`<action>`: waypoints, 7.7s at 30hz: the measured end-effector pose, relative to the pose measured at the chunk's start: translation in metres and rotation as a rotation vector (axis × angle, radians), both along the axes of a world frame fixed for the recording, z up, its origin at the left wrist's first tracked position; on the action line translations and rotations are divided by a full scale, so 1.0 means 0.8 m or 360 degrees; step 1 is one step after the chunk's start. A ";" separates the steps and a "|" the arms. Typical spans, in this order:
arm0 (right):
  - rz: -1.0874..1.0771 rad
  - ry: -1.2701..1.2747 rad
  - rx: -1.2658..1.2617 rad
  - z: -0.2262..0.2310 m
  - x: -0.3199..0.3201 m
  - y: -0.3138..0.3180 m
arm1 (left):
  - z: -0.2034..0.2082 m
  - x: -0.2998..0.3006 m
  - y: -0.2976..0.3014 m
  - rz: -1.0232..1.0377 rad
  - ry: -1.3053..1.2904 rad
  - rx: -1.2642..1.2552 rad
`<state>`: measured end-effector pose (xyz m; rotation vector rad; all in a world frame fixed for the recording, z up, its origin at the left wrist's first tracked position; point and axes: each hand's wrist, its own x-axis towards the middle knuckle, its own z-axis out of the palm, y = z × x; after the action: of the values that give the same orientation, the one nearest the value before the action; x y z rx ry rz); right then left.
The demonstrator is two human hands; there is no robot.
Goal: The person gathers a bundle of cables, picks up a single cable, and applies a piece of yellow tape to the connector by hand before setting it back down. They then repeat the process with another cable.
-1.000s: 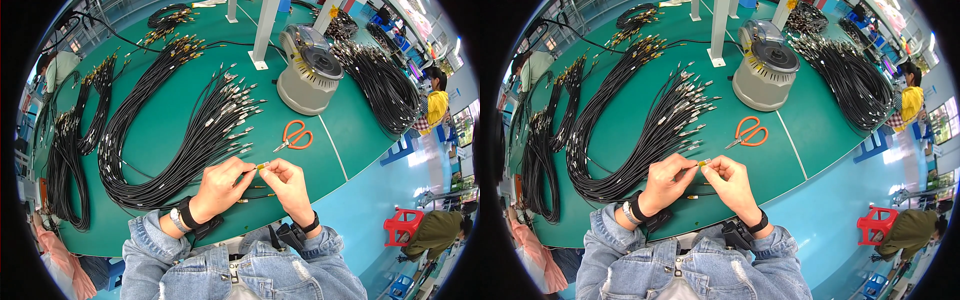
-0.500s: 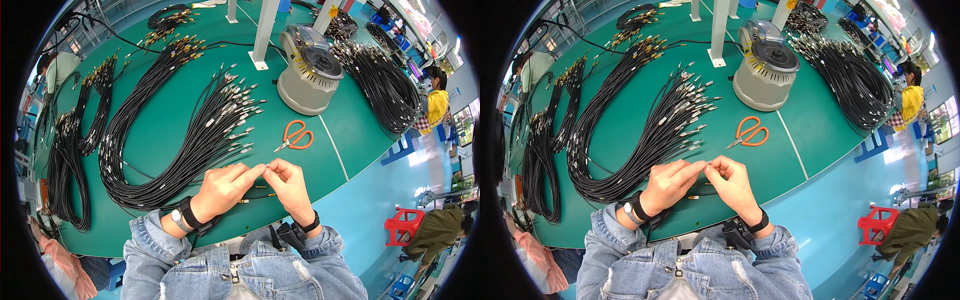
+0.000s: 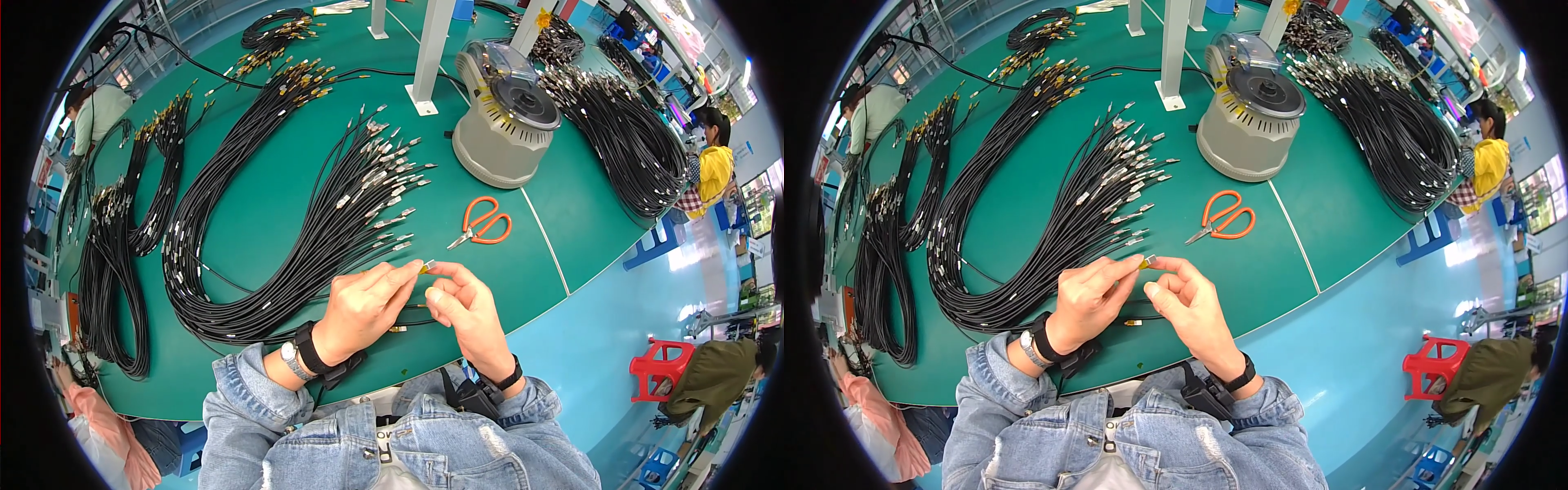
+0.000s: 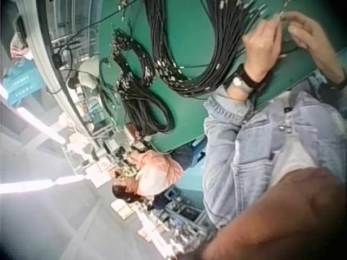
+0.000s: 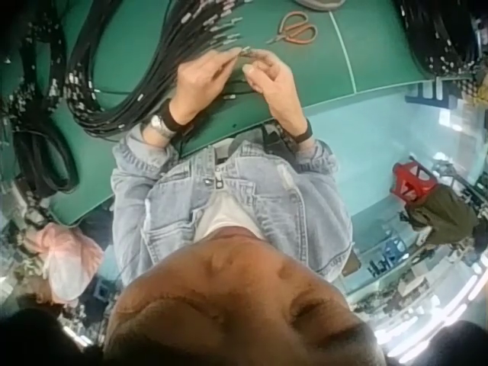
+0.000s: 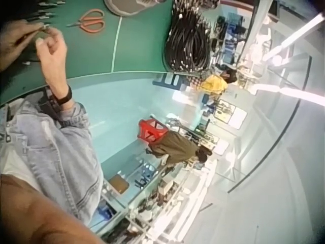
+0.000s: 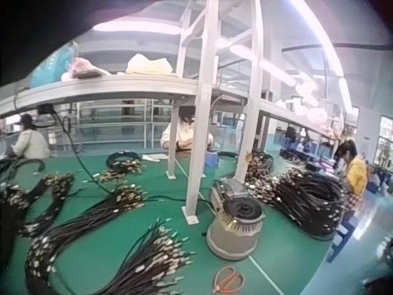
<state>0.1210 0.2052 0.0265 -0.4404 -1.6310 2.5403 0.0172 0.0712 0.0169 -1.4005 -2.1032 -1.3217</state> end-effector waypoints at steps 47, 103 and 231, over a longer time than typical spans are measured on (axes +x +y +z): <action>-0.0336 0.0244 0.0356 -0.011 -0.014 -0.011 | 0.004 0.005 -0.002 0.0101 -0.0275 0.0017; -0.0104 0.0635 0.0658 -0.030 -0.037 -0.004 | 0.015 -0.047 -0.030 -0.1272 -0.2575 -0.0201; -0.0056 -0.0071 0.0342 -0.020 -0.012 -0.006 | -0.004 -0.005 -0.019 -0.0287 -0.1451 0.0160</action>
<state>0.1118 0.2007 0.0106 -0.5025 -1.8685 2.3121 0.0135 0.0559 0.0136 -1.0509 -2.3685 -2.4423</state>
